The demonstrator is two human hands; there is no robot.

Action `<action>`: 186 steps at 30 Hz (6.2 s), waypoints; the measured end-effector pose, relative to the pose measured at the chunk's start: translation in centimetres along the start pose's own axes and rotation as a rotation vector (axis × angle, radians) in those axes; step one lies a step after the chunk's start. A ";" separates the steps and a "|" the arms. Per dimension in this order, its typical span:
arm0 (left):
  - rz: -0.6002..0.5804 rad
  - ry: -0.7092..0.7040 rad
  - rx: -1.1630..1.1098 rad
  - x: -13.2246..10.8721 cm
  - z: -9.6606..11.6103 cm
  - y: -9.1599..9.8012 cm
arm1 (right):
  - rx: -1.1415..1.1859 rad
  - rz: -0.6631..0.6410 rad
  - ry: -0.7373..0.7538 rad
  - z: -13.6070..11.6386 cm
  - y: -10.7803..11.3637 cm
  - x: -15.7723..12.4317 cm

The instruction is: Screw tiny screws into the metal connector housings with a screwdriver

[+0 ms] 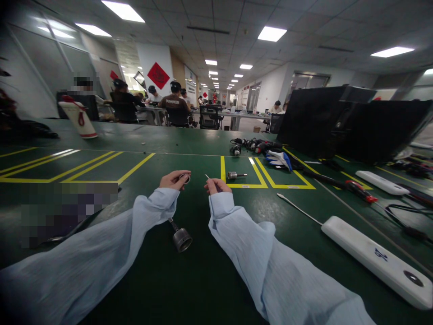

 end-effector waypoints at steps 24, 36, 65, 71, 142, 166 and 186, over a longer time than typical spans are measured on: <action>-0.500 0.078 0.007 -2.9 6.8 -1.5 | -0.546 -0.356 0.756 -3.4 -0.5 -1.7; -0.391 0.178 -0.140 -3.3 2.8 1.1 | -0.914 0.049 0.576 -3.0 8.6 2.4; -0.404 0.225 -0.064 -3.6 1.8 0.5 | -0.664 -0.357 0.429 -6.5 2.6 -5.5; -0.413 0.313 -0.118 -3.2 1.8 0.8 | -0.754 -0.826 0.386 -7.4 -3.2 -10.7; -0.458 -0.686 0.426 -9.1 6.0 -0.3 | -0.099 -0.273 -0.151 -4.0 6.9 -3.2; -0.350 -0.826 0.903 -11.5 6.9 -0.1 | -0.191 -0.279 -0.154 -5.6 7.1 -3.8; -0.060 0.282 -0.156 -7.8 3.8 0.7 | -0.494 -0.926 0.230 -6.9 4.1 -9.0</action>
Point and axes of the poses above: each hand's wrist, its own x-axis towards the middle knuckle, its own y-axis out of the back of the hand, z = x × y, the point moved 2 cm from there along x, towards the middle knuckle, and after that the axes turned 8 degrees about y, right-handed, at the moved point
